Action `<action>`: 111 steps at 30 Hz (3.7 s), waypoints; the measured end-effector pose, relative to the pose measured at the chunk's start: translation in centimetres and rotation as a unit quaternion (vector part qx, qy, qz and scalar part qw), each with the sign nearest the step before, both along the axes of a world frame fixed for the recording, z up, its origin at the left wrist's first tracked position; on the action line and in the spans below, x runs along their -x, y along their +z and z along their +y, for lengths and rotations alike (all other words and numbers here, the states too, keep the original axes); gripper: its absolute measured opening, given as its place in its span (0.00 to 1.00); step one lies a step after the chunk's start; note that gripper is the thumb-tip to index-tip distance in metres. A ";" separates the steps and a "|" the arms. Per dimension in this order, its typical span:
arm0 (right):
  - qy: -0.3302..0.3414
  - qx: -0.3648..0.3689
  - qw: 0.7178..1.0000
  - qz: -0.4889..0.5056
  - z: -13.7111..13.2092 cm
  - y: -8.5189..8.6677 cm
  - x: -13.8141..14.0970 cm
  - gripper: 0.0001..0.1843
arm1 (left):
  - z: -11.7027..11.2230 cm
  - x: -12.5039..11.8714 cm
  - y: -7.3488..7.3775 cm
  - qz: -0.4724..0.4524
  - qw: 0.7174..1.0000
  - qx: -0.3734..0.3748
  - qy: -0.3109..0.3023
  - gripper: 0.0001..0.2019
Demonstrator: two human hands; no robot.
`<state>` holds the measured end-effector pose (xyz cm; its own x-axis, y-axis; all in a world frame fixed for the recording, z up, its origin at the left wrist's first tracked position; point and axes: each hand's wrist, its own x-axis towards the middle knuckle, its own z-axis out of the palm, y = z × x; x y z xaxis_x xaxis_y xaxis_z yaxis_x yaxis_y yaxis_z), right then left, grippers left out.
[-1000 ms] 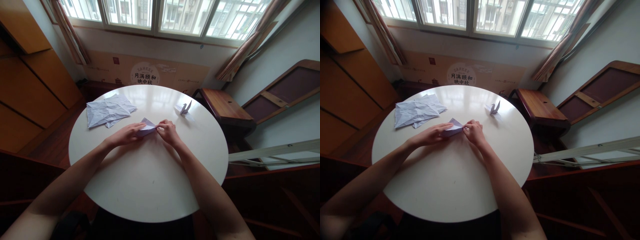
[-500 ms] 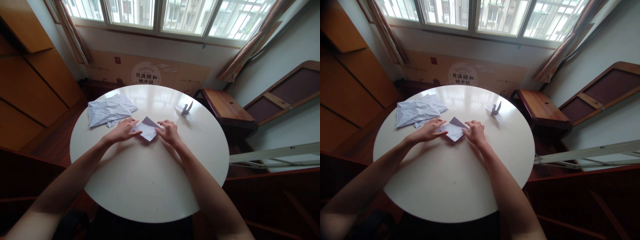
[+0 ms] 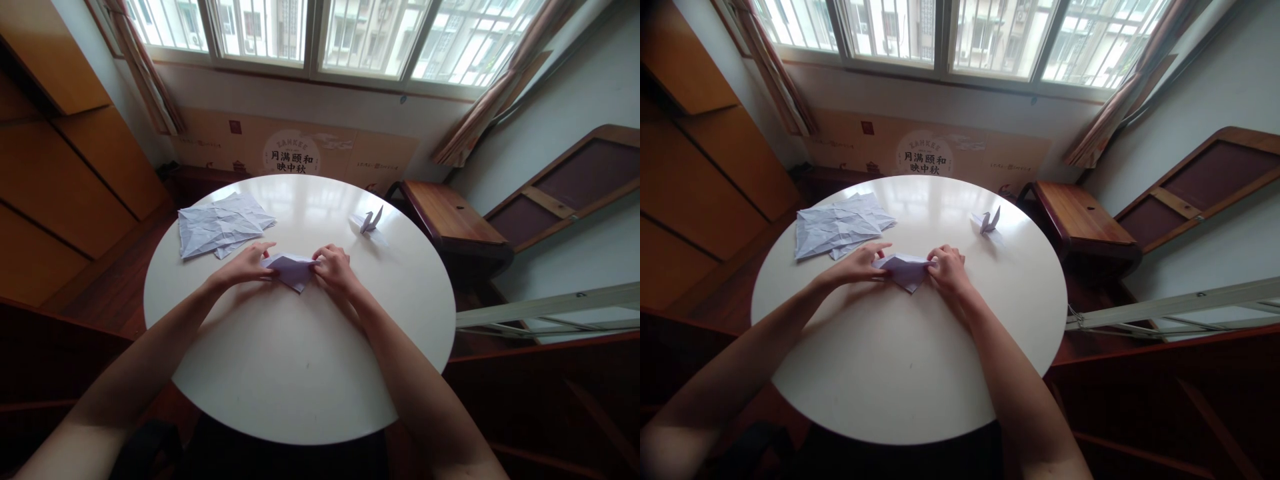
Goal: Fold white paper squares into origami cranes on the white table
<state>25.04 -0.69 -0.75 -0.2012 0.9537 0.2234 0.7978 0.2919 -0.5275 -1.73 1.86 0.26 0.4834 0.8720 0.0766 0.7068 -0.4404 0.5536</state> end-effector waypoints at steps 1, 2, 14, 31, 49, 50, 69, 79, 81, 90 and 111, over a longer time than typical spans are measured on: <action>-0.002 -0.002 1.000 0.009 0.1 -0.1 0.0 0.06 | 0.1 0.0 0.0 -0.009 1.000 0.015 0.004 0.44; -0.004 -0.005 1.000 0.023 0.2 -0.1 -0.1 0.07 | 0.2 -0.1 0.1 -0.020 0.999 0.029 0.008 0.43; -0.003 -0.070 0.973 0.222 1.4 -0.5 -1.2 0.17 | 0.0 -1.5 -0.3 -0.200 0.971 0.108 -0.078 0.21; -0.052 -0.075 0.995 0.049 1.5 -1.9 -0.6 0.07 | -1.0 -3.3 -2.5 -0.069 0.981 -0.181 0.001 0.29; 0.071 -0.089 0.983 -0.146 1.6 -0.3 -1.3 0.19 | -0.1 -4.8 -1.7 0.105 0.950 -0.227 -0.188 0.19; 0.089 -0.092 0.981 -0.147 1.7 -0.2 -1.5 0.17 | 0.2 -4.9 -1.7 0.108 0.949 -0.220 -0.200 0.21; 0.022 -0.141 0.989 -0.033 2.1 0.6 -2.9 0.11 | 1.9 -5.5 -1.5 0.045 0.955 -0.218 -0.196 0.17; 0.074 -0.070 0.992 0.076 2.0 -1.0 -3.2 0.10 | 0.7 -4.5 -1.3 0.022 0.967 -0.151 -0.201 0.31; 0.080 -0.054 0.993 0.067 1.7 -0.8 -3.4 0.10 | 0.5 -4.2 -1.4 0.009 0.967 -0.145 -0.208 0.31; 0.084 -0.010 0.996 0.012 0.7 0.4 -3.3 0.12 | 0.4 -3.2 -2.4 -0.053 0.967 -0.148 -0.199 0.18; 0.090 0.012 0.996 0.008 0.0 1.2 -3.0 0.12 | 0.3 -3.5 -1.6 -0.095 0.964 -0.153 -0.193 0.11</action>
